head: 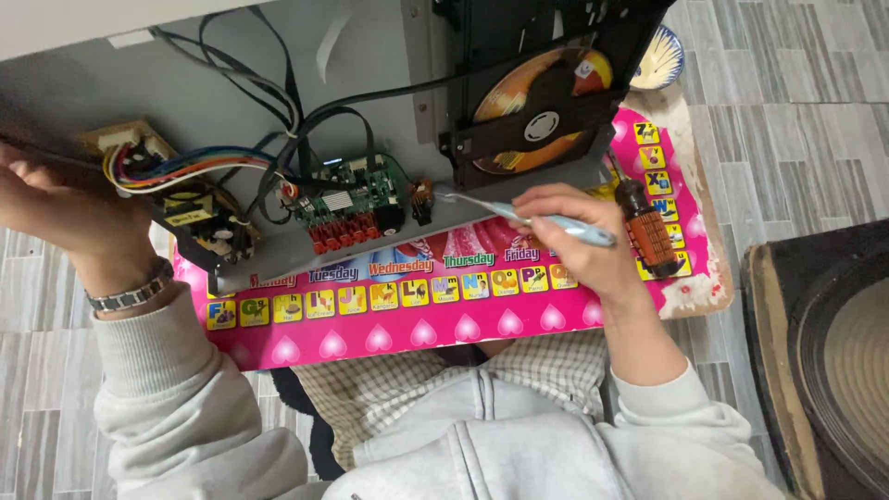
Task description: Repairing and cleaning the internal components of a DVD player using a screwdriver and a brush
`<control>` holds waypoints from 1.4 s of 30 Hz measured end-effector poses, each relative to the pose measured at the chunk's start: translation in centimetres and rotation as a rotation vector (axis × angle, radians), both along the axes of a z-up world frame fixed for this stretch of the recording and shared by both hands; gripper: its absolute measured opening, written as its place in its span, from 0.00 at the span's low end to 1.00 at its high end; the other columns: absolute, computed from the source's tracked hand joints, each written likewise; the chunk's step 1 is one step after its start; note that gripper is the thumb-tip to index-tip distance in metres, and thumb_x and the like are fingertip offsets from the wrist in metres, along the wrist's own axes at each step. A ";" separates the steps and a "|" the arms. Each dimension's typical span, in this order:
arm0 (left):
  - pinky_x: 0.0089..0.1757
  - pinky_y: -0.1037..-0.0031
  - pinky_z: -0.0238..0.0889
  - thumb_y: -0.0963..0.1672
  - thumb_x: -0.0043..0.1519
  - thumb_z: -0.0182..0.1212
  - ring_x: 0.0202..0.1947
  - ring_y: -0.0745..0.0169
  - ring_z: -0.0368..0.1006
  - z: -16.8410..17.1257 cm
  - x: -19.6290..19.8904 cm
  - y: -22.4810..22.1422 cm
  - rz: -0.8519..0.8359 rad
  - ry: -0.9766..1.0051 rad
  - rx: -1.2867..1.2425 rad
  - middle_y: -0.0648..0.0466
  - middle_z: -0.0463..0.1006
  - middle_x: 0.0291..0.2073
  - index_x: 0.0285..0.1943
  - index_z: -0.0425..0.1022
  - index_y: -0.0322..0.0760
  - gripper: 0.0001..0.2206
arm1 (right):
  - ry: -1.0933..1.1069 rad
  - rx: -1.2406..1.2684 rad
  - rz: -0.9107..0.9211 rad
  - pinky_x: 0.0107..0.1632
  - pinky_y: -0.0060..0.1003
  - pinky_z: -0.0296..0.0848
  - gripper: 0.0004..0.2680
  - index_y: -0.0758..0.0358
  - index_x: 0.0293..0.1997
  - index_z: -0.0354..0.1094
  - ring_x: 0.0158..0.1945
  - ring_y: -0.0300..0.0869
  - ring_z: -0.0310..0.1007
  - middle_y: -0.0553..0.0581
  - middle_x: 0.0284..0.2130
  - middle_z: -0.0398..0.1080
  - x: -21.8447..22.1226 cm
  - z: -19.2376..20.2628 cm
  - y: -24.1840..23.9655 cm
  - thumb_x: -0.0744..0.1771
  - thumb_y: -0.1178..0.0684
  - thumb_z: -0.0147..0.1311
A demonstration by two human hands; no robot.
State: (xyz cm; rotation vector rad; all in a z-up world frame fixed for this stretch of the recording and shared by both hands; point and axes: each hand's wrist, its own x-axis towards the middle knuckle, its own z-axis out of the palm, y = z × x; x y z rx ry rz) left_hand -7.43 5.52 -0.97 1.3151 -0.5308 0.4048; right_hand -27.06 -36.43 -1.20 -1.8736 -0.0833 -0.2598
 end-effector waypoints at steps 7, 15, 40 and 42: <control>0.64 0.62 0.63 0.59 0.68 0.37 0.64 0.54 0.68 -0.6 0.1 0.5 -0.007 -0.010 0.074 0.46 0.68 0.62 0.63 0.63 0.39 0.27 | -0.020 0.313 -0.027 0.47 0.33 0.75 0.06 0.72 0.40 0.70 0.38 0.44 0.73 0.62 0.41 0.73 -0.9 -0.7 -2.9 0.64 0.63 0.47; 0.61 0.70 0.73 0.53 0.69 0.30 0.58 0.61 0.75 -7.4 4.1 5.7 0.094 0.152 0.064 0.49 0.73 0.59 0.64 0.65 0.37 0.25 | -0.083 -0.117 -0.084 0.50 0.35 0.70 0.04 0.70 0.35 0.72 0.44 0.45 0.72 0.62 0.42 0.73 -3.6 2.2 0.0 0.63 0.64 0.50; 0.60 0.69 0.63 0.60 0.66 0.26 0.61 0.58 0.67 -1.9 0.4 1.6 -0.037 0.036 0.194 0.43 0.67 0.62 0.68 0.58 0.36 0.33 | -0.101 0.132 -0.264 0.44 0.29 0.77 0.05 0.74 0.42 0.67 0.41 0.43 0.75 0.64 0.44 0.73 -3.2 -1.2 3.8 0.65 0.68 0.51; 0.66 0.63 0.61 0.62 0.65 0.34 0.68 0.54 0.65 -1.9 0.5 1.3 -0.072 0.007 0.028 0.45 0.66 0.66 0.70 0.60 0.38 0.34 | -0.038 0.234 -0.189 0.48 0.33 0.78 0.05 0.73 0.43 0.67 0.43 0.44 0.76 0.63 0.45 0.73 -3.3 -1.4 4.2 0.65 0.67 0.51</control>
